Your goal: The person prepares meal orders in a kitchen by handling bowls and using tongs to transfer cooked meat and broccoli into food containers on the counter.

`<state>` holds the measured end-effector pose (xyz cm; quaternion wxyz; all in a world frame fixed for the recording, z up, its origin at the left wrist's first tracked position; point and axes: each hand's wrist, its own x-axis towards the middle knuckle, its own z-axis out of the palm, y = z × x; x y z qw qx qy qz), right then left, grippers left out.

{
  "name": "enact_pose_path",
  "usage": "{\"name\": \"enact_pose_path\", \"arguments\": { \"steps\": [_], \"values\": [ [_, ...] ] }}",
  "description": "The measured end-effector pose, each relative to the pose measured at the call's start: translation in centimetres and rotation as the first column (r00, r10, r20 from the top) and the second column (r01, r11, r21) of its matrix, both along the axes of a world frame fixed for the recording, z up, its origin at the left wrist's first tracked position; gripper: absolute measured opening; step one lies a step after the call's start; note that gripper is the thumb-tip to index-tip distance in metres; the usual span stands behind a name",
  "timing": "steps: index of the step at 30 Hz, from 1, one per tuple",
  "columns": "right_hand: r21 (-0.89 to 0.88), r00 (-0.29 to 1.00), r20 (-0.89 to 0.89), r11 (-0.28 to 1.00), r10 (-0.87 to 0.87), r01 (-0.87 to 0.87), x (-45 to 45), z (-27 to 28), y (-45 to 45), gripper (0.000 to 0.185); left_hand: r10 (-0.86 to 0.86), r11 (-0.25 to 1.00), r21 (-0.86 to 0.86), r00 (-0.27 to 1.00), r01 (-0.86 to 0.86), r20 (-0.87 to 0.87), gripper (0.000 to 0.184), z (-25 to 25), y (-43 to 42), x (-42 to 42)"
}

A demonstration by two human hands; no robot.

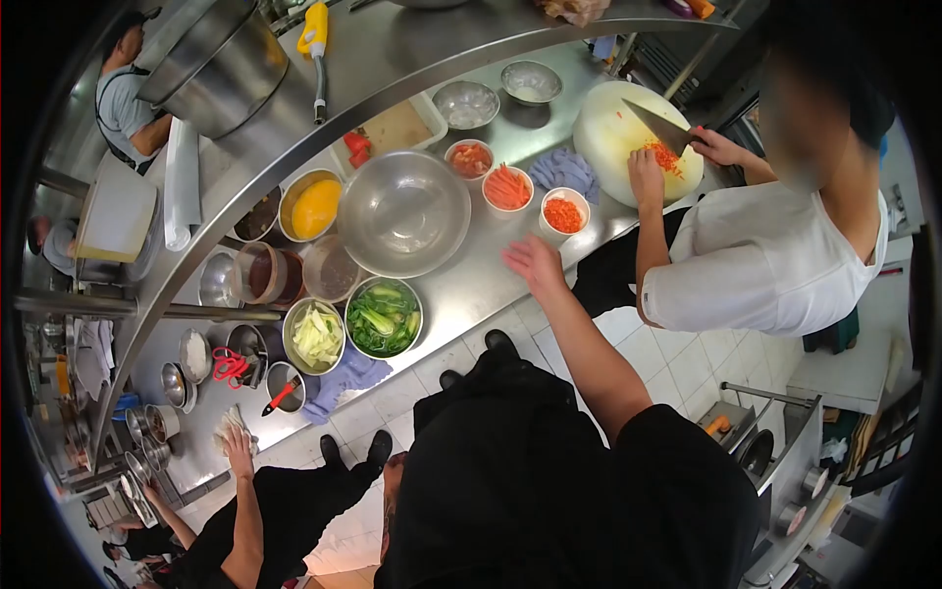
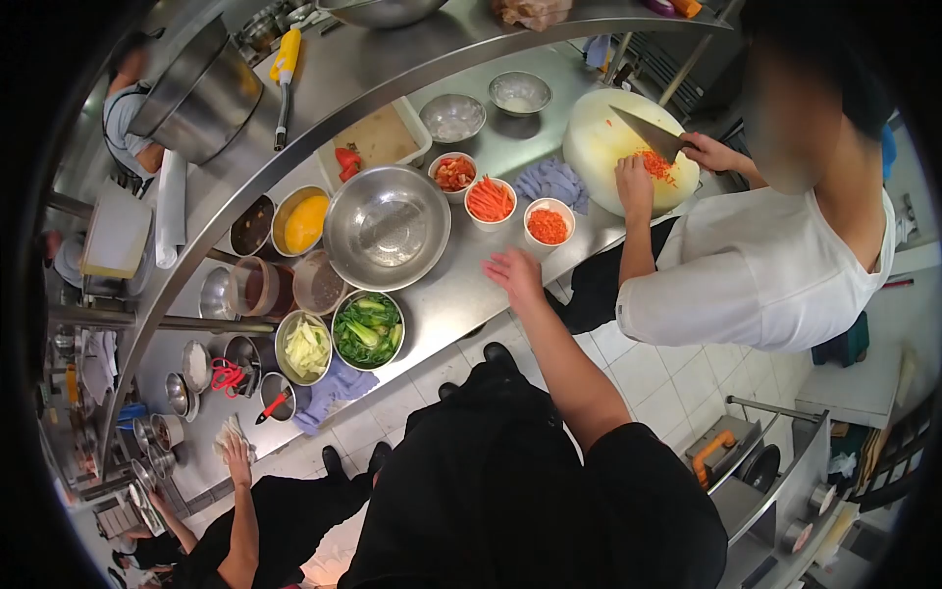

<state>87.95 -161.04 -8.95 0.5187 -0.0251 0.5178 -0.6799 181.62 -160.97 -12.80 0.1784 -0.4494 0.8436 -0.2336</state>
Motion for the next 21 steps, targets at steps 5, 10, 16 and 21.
{"name": "enact_pose_path", "arguments": {
  "steps": [5,10,16,21],
  "values": [
    [0.051,0.966,0.248,0.997,-0.075,0.064,-0.7,1.4,-4.9,0.055,0.125,0.975,0.216,0.943,-0.059,-0.307,0.033,2.3,0.0,3.6],
    [-0.031,0.955,0.276,0.992,-0.108,0.122,-1.6,-0.5,-7.6,0.048,0.285,0.925,0.254,0.958,-0.282,0.026,0.029,7.5,-2.1,7.1],
    [-0.035,0.950,0.186,0.965,-0.249,0.260,-0.8,-0.5,-9.4,0.040,0.380,0.924,0.079,0.920,-0.374,-0.097,0.037,6.4,-1.4,7.6],
    [-0.010,0.900,0.191,0.916,-0.393,0.402,-1.4,-0.4,-11.5,0.040,0.411,0.912,0.057,0.901,-0.407,-0.139,0.036,5.6,-1.1,5.4]
  ]
}}
